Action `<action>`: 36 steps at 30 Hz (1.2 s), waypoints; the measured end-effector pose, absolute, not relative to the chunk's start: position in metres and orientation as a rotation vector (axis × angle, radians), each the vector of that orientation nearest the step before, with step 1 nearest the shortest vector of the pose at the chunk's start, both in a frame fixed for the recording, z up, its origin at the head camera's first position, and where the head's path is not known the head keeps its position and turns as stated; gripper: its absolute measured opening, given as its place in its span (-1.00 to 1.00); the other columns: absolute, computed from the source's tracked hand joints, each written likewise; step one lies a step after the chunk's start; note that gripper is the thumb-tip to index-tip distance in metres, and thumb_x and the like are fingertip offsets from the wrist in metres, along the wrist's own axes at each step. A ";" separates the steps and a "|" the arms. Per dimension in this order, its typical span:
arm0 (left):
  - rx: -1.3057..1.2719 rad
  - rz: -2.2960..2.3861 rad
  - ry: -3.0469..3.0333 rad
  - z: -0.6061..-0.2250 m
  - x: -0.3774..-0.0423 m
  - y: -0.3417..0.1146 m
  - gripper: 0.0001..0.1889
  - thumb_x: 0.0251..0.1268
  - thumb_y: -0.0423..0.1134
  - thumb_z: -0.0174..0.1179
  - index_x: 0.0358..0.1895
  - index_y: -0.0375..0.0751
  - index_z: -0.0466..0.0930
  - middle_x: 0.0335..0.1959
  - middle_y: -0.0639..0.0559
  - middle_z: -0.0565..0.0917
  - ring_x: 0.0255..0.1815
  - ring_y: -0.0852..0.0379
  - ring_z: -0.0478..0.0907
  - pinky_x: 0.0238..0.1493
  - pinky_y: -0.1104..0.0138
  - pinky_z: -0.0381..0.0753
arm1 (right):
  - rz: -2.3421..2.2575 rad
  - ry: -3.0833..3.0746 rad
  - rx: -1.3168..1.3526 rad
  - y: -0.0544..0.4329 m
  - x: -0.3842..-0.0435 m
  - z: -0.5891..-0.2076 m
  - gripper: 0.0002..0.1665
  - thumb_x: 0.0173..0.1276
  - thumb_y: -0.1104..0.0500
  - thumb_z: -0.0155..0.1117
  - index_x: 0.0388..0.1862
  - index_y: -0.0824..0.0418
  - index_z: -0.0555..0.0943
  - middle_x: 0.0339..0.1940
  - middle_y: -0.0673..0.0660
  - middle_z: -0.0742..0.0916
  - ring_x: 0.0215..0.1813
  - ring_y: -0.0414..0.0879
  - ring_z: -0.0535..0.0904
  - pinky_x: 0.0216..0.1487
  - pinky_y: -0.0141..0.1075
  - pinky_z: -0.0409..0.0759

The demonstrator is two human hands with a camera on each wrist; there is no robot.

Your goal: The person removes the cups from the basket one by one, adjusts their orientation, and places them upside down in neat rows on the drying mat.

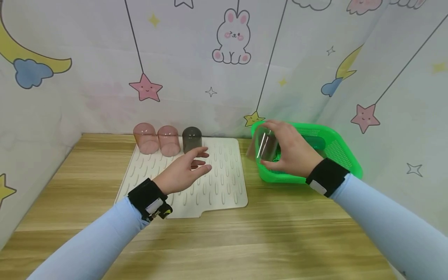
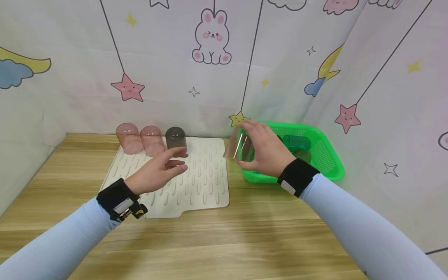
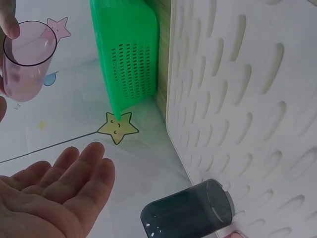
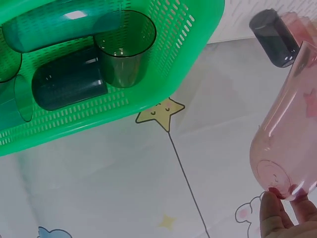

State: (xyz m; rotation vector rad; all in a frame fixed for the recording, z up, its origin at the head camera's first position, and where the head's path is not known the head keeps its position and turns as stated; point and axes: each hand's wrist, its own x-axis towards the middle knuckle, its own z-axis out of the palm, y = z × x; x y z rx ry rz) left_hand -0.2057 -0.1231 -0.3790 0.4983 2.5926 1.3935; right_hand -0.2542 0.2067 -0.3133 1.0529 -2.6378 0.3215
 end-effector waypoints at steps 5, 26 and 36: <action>0.515 1.387 2.578 -0.379 -0.206 -0.120 -0.27 0.54 -0.01 0.11 0.61 -0.17 0.05 0.48 -0.16 0.40 0.45 -0.16 0.46 0.40 0.01 0.52 | 0.291 -2.603 1.098 0.201 -0.252 -0.315 0.15 0.05 -0.08 0.61 0.53 0.24 0.24 0.50 0.25 0.41 0.50 0.21 0.31 0.50 0.13 0.37; 0.526 1.526 2.400 -0.365 -0.203 -0.101 -0.21 0.53 0.01 0.13 0.64 -0.14 -0.05 0.51 -0.18 0.34 0.49 -0.13 0.41 0.40 0.01 0.51 | 0.218 -2.466 1.284 0.166 -0.243 -0.314 0.20 -0.01 -0.15 0.66 0.51 0.22 0.26 0.50 0.19 0.42 0.46 0.12 0.33 0.51 0.02 0.39; 0.548 1.629 2.250 -0.362 -0.206 -0.090 -0.15 0.54 -0.04 0.14 0.65 -0.19 -0.17 0.55 -0.18 0.28 0.55 -0.14 0.32 0.45 -0.02 0.45 | 0.201 -2.379 1.383 0.153 -0.238 -0.319 0.21 -0.01 -0.16 0.65 0.52 0.20 0.25 0.52 0.19 0.42 0.51 0.12 0.34 0.60 0.03 0.26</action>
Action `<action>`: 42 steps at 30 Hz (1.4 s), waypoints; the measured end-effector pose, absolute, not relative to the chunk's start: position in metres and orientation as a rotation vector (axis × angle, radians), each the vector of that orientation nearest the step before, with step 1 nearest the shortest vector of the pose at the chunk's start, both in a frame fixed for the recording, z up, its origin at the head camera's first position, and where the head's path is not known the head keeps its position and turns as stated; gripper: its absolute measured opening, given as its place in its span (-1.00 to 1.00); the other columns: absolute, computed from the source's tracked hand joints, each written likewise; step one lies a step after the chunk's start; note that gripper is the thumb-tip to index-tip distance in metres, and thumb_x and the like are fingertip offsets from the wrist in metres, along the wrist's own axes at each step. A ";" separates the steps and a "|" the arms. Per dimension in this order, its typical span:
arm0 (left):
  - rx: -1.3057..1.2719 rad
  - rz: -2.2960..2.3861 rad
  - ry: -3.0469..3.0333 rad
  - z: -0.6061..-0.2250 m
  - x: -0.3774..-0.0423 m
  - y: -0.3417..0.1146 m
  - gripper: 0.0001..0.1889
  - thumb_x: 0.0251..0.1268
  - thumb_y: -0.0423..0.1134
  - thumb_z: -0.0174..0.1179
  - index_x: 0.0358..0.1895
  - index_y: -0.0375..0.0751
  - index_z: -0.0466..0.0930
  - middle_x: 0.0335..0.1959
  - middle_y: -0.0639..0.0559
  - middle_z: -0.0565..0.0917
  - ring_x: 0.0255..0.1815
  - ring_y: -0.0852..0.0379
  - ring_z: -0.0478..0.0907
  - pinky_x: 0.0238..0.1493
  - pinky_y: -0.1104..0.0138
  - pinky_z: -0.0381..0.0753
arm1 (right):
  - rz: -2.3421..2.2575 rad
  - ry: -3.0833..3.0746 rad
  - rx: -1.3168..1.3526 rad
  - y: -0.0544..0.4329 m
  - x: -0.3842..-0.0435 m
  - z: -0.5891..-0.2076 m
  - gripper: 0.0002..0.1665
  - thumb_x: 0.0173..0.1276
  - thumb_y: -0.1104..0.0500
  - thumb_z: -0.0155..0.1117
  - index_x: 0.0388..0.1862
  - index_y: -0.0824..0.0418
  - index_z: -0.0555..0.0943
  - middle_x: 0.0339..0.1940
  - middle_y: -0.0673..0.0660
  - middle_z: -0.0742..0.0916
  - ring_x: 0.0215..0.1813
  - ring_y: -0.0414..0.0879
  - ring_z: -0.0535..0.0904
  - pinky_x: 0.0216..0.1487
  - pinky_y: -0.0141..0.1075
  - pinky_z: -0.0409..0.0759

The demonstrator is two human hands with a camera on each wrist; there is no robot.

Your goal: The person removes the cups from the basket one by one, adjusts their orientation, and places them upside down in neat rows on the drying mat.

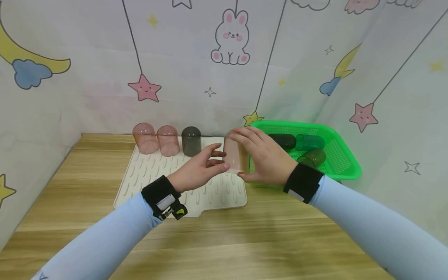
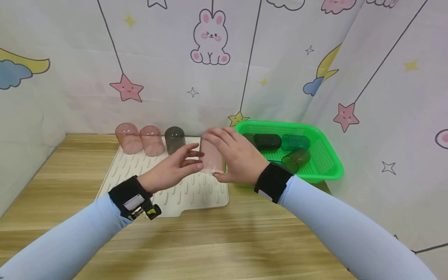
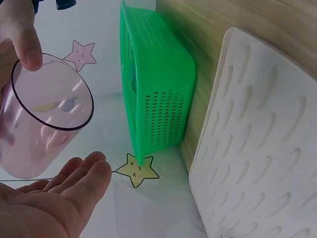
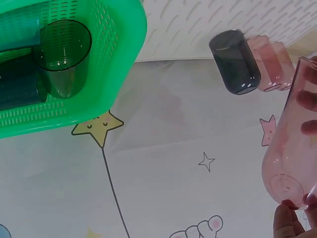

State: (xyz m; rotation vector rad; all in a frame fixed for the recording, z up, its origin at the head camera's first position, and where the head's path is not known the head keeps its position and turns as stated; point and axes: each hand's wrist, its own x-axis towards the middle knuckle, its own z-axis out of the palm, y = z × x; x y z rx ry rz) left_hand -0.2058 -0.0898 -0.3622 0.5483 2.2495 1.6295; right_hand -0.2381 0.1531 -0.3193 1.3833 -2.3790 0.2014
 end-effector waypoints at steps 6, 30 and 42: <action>0.534 1.650 2.208 -0.361 -0.206 -0.085 -0.13 0.53 -0.04 0.14 0.65 -0.20 -0.20 0.53 -0.19 0.27 0.55 -0.15 0.30 0.47 -0.04 0.42 | 0.201 -2.322 1.431 0.147 -0.236 -0.322 0.15 -0.02 -0.12 0.64 0.50 0.17 0.29 0.52 0.18 0.42 0.51 0.12 0.33 0.54 0.05 0.35; 0.468 1.654 2.243 -0.364 -0.207 -0.082 -0.17 0.43 -0.07 0.26 0.58 -0.14 -0.03 0.38 -0.18 0.38 0.40 -0.14 0.45 0.30 0.04 0.59 | 0.109 -2.293 1.480 0.142 -0.228 -0.329 0.24 -0.05 -0.24 0.68 0.51 0.18 0.28 0.54 0.20 0.40 0.51 0.12 0.31 0.54 -0.03 0.35; 0.485 1.642 2.284 -0.370 -0.207 -0.084 -0.14 0.41 -0.06 0.29 0.58 -0.16 -0.05 0.36 -0.16 0.41 0.37 -0.13 0.48 0.33 0.07 0.58 | 0.208 -2.396 1.457 0.147 -0.229 -0.327 0.29 -0.02 -0.35 0.62 0.57 0.12 0.23 0.60 0.16 0.33 0.57 0.07 0.25 0.54 0.05 0.34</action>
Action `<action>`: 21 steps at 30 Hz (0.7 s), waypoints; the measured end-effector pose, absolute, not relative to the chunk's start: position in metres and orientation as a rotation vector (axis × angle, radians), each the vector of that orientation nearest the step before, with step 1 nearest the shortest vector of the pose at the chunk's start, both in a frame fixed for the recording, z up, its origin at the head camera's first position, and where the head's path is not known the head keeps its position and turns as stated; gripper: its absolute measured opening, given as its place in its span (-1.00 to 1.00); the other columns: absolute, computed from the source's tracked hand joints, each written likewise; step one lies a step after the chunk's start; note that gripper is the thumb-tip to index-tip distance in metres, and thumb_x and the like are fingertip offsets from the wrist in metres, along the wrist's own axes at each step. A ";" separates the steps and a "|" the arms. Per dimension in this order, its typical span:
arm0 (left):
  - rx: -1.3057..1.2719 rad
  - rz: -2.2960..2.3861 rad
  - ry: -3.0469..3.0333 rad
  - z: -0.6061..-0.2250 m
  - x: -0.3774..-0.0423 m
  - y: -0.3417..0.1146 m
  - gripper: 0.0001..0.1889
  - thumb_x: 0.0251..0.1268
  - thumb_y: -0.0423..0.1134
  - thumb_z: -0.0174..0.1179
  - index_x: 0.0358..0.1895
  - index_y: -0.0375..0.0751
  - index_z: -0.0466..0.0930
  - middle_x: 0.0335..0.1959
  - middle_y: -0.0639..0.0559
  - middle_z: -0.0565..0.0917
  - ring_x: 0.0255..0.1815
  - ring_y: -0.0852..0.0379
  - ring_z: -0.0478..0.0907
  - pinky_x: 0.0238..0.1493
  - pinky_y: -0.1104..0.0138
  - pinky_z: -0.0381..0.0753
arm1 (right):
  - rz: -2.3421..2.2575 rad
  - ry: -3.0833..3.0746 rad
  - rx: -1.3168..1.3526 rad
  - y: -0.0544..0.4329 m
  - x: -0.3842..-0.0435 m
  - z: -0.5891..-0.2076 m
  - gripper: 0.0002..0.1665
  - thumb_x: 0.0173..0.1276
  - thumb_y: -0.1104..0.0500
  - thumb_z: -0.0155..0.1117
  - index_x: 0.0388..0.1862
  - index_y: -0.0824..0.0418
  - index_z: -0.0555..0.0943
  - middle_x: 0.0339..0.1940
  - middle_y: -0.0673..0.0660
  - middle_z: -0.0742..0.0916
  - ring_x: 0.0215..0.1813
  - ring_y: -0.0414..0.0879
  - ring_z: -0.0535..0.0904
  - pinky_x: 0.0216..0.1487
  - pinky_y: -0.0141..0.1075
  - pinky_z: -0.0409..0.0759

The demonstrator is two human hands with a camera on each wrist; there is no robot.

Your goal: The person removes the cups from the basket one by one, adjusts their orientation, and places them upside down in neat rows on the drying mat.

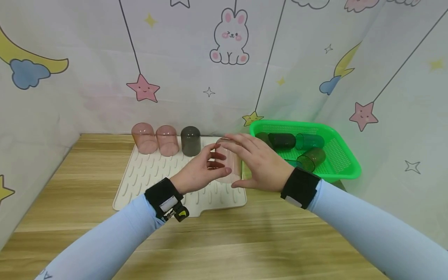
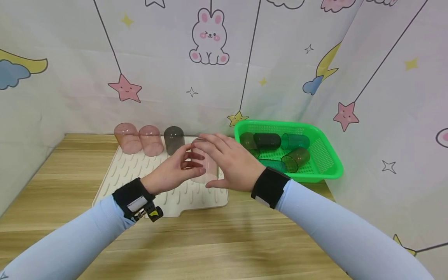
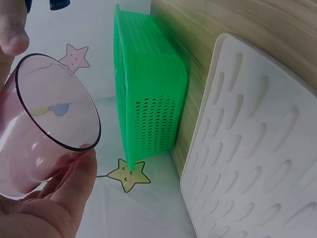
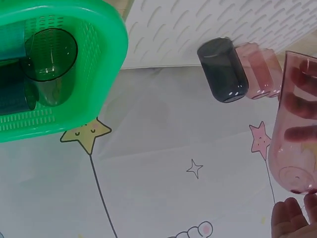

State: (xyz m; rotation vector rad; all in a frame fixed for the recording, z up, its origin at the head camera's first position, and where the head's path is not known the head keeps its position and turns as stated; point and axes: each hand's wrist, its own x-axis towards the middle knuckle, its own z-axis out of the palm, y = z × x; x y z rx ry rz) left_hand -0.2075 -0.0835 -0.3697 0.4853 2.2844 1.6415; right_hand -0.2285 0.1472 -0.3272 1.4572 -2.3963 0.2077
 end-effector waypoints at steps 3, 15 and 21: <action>0.502 1.623 2.319 -0.370 -0.206 -0.084 -0.12 0.40 -0.06 0.30 0.58 -0.18 -0.07 0.36 -0.13 0.41 0.38 -0.11 0.48 0.37 0.06 0.54 | 0.305 -2.445 1.408 0.148 -0.229 -0.324 0.26 0.01 -0.30 0.63 0.57 0.12 0.23 0.58 0.15 0.35 0.57 0.08 0.27 0.54 0.06 0.36; 0.574 1.565 2.465 -0.375 -0.203 -0.086 -0.10 0.31 -0.12 0.38 0.56 -0.16 -0.01 0.37 -0.09 0.39 0.42 -0.11 0.44 0.46 0.04 0.45 | 0.800 -2.808 1.184 0.149 -0.231 -0.309 0.12 0.24 -0.15 0.53 0.61 0.11 0.14 0.54 0.08 0.38 0.49 0.04 0.39 0.50 -0.04 0.43; 0.608 1.546 2.505 -0.377 -0.201 -0.085 -0.13 0.29 -0.14 0.41 0.52 -0.15 0.04 0.34 -0.07 0.37 0.45 -0.10 0.41 0.49 0.04 0.42 | 0.919 -2.916 1.139 0.145 -0.231 -0.305 0.06 0.25 -0.17 0.51 0.59 0.01 0.17 0.44 0.00 0.47 0.35 -0.03 0.49 0.36 -0.06 0.56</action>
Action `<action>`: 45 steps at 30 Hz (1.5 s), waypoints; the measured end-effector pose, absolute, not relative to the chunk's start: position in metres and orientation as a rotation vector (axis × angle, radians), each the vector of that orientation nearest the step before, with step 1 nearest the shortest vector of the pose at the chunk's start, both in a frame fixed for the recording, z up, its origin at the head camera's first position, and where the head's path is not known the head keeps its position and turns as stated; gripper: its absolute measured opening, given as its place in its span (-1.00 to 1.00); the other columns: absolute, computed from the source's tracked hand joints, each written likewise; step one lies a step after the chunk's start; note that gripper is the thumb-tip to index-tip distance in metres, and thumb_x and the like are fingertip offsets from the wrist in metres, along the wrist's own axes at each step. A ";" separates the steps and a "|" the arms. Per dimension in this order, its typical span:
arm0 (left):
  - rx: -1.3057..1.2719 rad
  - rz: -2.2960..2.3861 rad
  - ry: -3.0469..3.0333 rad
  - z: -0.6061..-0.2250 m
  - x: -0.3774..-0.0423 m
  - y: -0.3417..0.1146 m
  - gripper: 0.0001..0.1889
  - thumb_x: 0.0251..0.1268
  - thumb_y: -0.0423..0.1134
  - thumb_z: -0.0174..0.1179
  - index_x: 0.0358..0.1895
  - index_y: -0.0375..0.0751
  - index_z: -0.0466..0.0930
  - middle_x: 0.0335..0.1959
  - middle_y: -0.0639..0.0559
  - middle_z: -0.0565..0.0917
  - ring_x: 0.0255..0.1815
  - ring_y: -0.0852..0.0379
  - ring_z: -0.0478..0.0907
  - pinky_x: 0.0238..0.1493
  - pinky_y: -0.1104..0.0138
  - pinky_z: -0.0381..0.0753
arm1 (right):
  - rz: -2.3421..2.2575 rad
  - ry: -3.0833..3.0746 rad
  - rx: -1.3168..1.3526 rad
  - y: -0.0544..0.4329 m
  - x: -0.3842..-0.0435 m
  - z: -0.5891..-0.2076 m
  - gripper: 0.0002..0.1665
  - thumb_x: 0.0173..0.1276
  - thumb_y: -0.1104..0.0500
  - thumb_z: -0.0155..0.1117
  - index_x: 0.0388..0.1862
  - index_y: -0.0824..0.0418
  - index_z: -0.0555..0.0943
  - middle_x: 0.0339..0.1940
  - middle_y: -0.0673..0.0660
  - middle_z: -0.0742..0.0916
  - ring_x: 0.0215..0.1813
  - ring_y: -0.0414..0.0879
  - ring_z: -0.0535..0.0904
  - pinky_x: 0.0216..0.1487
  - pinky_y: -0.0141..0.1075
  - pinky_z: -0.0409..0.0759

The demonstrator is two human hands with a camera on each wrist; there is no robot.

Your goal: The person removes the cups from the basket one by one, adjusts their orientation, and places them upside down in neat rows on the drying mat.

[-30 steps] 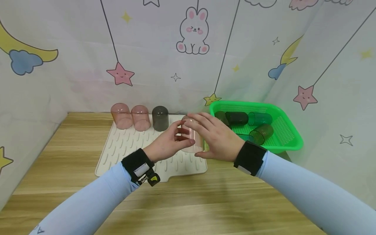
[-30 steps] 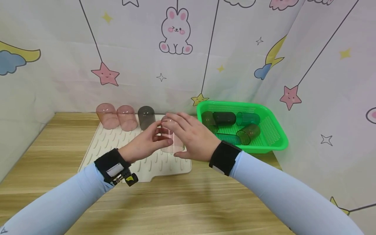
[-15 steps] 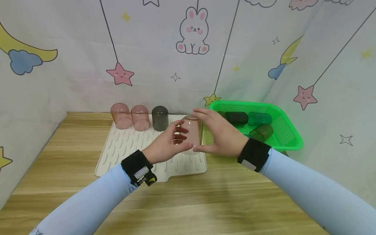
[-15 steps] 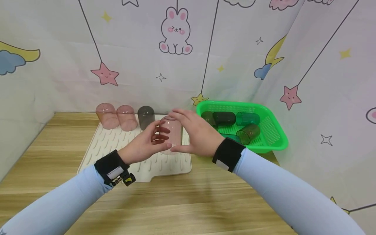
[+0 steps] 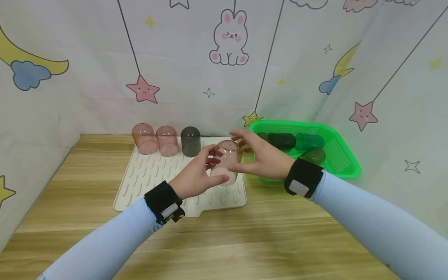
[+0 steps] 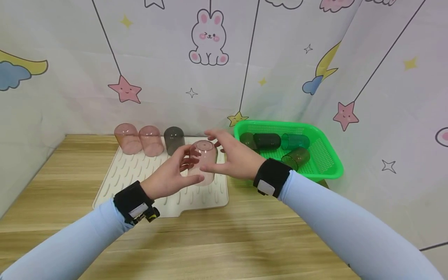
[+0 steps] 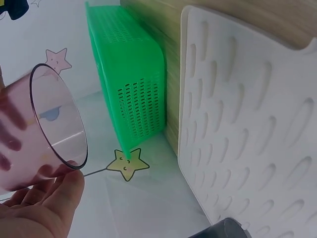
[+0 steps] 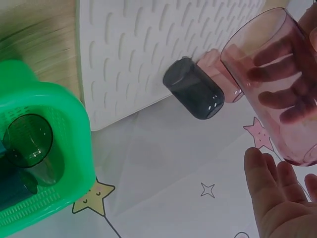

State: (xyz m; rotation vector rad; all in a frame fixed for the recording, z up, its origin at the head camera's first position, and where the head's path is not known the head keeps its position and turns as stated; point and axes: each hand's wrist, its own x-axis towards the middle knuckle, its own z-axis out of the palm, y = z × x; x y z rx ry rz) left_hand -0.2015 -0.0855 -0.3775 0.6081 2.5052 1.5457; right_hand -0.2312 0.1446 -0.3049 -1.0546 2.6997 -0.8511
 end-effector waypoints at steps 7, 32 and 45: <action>0.602 1.510 2.543 -0.379 -0.200 -0.085 -0.16 0.24 -0.15 0.45 0.46 -0.16 0.10 0.33 -0.08 0.39 0.43 -0.09 0.41 0.51 0.06 0.40 | -0.847 2.636 -1.000 0.140 -0.232 -0.303 -0.01 0.26 -0.14 0.51 0.55 0.08 0.25 0.31 -0.01 0.54 0.25 -0.07 0.52 0.26 -0.19 0.64; 0.564 1.473 2.554 -0.379 -0.195 -0.083 -0.11 0.16 -0.24 0.50 0.43 -0.20 0.07 0.35 -0.19 0.37 0.44 -0.19 0.41 0.46 0.02 0.46 | -0.709 2.657 -1.085 0.129 -0.228 -0.306 -0.15 0.22 -0.01 0.57 0.40 0.15 0.40 0.17 0.02 0.56 0.11 -0.02 0.54 0.13 -0.19 0.69; 0.558 1.491 2.519 -0.381 -0.195 -0.084 -0.12 0.19 -0.21 0.48 0.44 -0.18 0.06 0.36 -0.17 0.35 0.47 -0.20 0.38 0.49 -0.02 0.41 | -0.665 2.702 -1.099 0.127 -0.231 -0.311 -0.18 0.24 -0.03 0.54 0.40 0.11 0.40 0.12 0.00 0.57 0.08 -0.09 0.52 0.04 -0.31 0.66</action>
